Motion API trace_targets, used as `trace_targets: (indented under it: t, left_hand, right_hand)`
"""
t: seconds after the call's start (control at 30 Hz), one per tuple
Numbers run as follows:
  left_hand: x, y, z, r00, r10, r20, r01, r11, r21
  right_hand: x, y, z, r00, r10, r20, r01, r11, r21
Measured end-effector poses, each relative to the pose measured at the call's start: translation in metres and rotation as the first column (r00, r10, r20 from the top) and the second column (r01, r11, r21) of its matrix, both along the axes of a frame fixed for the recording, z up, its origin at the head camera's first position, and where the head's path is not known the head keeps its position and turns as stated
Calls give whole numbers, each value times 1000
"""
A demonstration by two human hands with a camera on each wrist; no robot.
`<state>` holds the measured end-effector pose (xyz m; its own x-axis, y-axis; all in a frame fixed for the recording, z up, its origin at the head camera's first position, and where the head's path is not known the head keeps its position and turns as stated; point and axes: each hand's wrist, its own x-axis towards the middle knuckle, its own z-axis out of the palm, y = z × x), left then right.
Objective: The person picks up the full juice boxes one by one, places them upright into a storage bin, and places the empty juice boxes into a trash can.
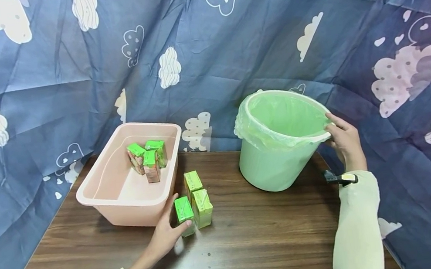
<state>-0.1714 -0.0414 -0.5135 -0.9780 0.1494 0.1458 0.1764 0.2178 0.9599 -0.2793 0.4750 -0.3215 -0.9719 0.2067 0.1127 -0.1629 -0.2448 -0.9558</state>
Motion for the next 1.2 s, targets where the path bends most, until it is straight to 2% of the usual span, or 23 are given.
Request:
trace_targets:
  t: [0.2, 0.4, 0.57, 0.73, 0.83, 0.9, 1.07, 1.13, 1.2]
  left_hand:
    - [5, -3, 2, 999, -10, -43, 9, 1000, -7]
    - [17, -7, 9, 999, -27, -39, 26, 999, -18]
    - [31, -13, 25, 996, -74, -42, 74, 997, 6]
    - [43, -18, 50, 983, -182, -22, 183, 982, 48]
    - [47, -19, 68, 964, -261, -51, 264, 961, 81]
    - [47, -18, 80, 944, -316, -99, 326, 940, 106]
    - [39, -13, 110, 867, -429, -253, 477, 861, 175]
    - [34, -9, 123, 848, -445, -287, 503, 846, 173]
    - [29, -5, 136, 842, -449, -298, 506, 849, 150]
  right_hand:
    - [0, -2, -3, 1000, 11, -1, -11, 1000, 7]
    - [-1, -4, -5, 1000, 16, -4, -16, 1000, 3]
    - [-1, -4, -6, 1000, -5, 5, 4, 1000, 31]
    - [-1, -3, -4, 1000, -7, 8, 7, 999, 35]
    - [-2, -3, -2, 1000, -3, 7, 3, 999, 36]
    - [-2, -4, -1, 1000, -2, 8, 1, 999, 36]
    - [-3, -3, 0, 1000, -14, 19, 13, 998, 59]
    - [-3, -3, 0, 999, -23, 25, 21, 997, 75]
    - [-3, -3, 0, 999, -32, 29, 29, 995, 93]
